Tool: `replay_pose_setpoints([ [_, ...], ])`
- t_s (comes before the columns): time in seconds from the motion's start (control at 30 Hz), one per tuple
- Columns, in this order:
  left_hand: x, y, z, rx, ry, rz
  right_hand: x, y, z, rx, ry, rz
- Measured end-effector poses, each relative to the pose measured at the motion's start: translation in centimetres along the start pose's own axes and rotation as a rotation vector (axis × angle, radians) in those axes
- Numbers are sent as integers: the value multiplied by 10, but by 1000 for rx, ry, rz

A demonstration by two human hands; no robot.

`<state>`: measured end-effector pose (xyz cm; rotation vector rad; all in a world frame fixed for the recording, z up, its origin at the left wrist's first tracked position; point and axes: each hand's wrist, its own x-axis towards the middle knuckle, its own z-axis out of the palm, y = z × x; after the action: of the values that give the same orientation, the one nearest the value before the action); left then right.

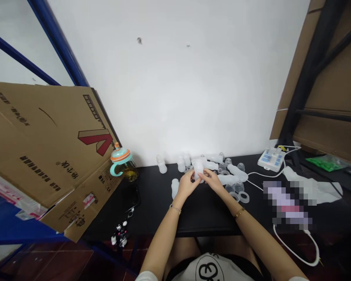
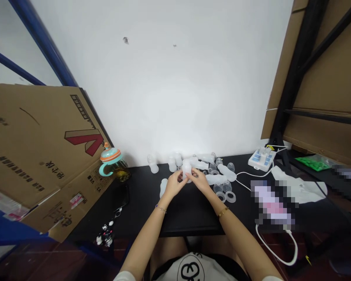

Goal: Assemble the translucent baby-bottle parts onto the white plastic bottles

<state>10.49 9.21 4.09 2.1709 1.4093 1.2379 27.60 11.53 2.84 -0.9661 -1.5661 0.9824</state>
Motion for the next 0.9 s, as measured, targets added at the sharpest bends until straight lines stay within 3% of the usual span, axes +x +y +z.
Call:
replay_pose_setpoints([
  [0.57,-7,-8,3,50,2,-34,-2,-1,3,26,-35,28],
  [0.9,-8,-8,14,-150,9,-72,-2,4,5,-27,88,68],
])
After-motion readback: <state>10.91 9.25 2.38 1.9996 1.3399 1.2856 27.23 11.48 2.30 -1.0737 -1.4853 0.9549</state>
